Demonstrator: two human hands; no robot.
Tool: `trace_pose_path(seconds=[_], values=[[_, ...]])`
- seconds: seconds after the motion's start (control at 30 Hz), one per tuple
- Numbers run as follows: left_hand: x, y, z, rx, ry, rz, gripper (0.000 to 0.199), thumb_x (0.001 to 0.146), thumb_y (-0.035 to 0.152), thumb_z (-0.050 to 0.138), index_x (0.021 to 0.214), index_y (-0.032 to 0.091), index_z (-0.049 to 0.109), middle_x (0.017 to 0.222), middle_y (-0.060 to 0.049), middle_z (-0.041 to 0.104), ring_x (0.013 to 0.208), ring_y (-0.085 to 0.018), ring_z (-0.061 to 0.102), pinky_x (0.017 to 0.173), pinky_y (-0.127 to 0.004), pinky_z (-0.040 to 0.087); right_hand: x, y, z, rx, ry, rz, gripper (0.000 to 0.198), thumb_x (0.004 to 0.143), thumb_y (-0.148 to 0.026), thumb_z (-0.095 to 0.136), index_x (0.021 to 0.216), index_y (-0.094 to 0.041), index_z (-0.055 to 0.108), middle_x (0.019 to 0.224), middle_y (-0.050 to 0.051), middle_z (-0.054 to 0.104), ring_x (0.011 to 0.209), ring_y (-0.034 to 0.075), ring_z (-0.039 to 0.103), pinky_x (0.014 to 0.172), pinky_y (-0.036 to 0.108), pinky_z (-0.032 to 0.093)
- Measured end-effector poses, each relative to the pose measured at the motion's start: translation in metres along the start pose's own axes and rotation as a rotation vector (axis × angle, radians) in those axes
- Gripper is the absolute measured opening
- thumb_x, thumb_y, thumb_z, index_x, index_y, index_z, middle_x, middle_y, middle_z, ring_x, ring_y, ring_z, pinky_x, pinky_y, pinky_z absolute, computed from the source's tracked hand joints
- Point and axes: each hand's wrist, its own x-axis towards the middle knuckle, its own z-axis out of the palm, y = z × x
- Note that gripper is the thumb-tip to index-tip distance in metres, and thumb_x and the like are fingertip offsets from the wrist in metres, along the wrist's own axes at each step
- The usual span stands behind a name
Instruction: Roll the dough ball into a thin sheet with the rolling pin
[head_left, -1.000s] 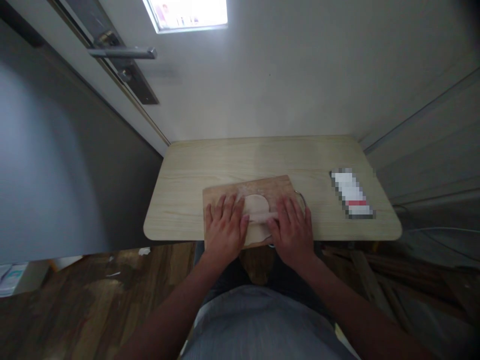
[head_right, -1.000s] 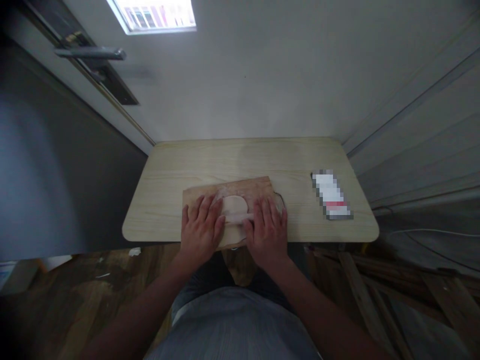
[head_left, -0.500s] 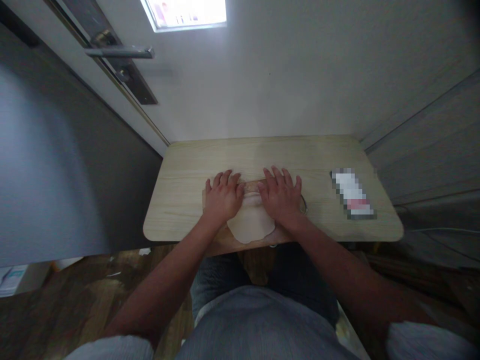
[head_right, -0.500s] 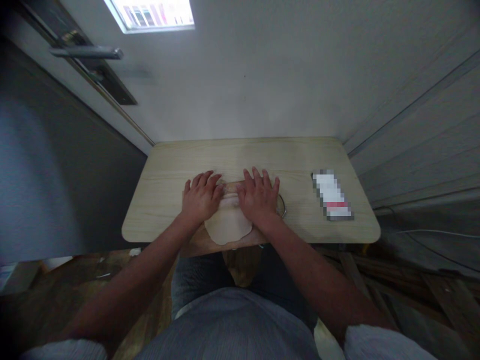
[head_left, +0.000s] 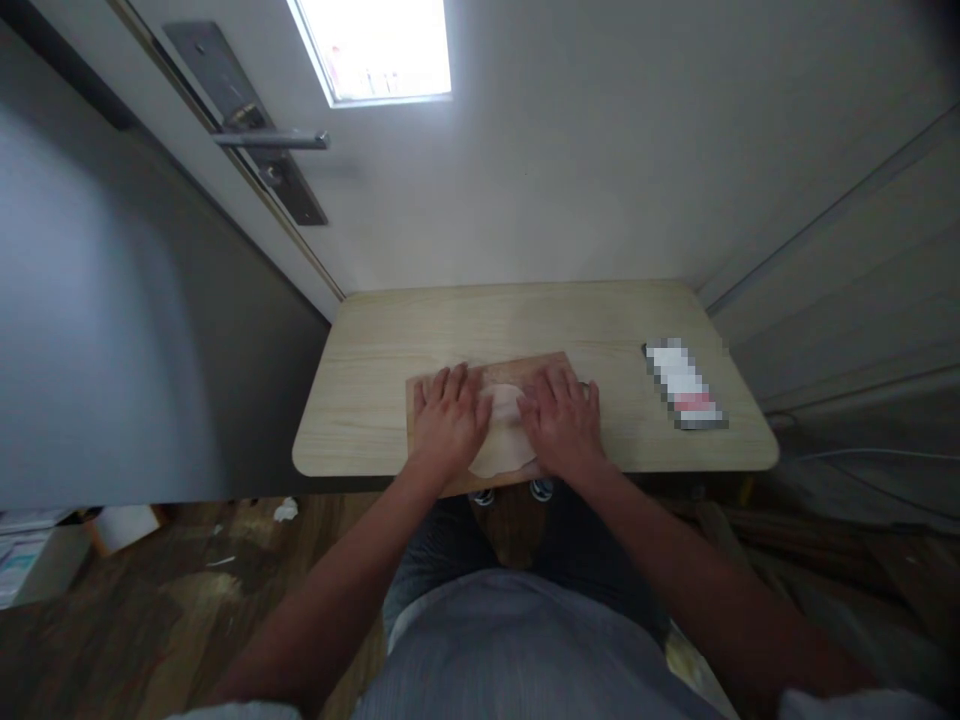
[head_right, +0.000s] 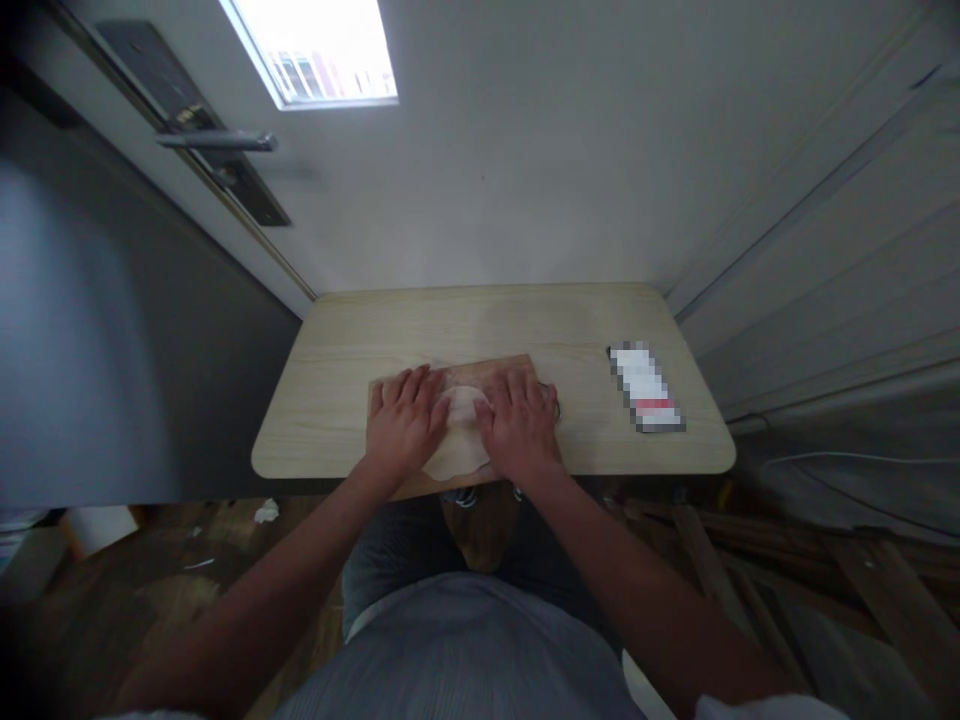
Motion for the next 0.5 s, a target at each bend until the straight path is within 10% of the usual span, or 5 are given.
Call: trace_pose_path(seconds=[0.27,0.5], values=[[-0.051,0.013,-0.003,-0.024,-0.026,0.049,0.052,0.102,0.043,0.034,0.150,0.027,0.040,0.155,-0.005,0.043,0.147,-0.028,0.030,0.120,-0.056,0.018,-0.066,-0.002,-0.013,0.011,0.053,-0.033,0.061,0.100,-0.045,0.039,0.152,-0.012,0.035,0.154,0.017,0.040,0.145,0.033,0.028,0.115,0.057,0.021],[-0.020,0.007,0.000,0.004,-0.025,0.038,0.052,0.101,0.045,0.032,0.150,0.028,0.041,0.157,-0.005,0.040,0.146,-0.030,0.030,0.118,-0.058,0.020,-0.034,0.001,-0.002,-0.003,0.051,-0.026,0.062,0.100,-0.050,0.039,0.148,-0.012,0.042,0.152,0.018,0.043,0.142,0.034,0.032,0.116,0.060,0.016]])
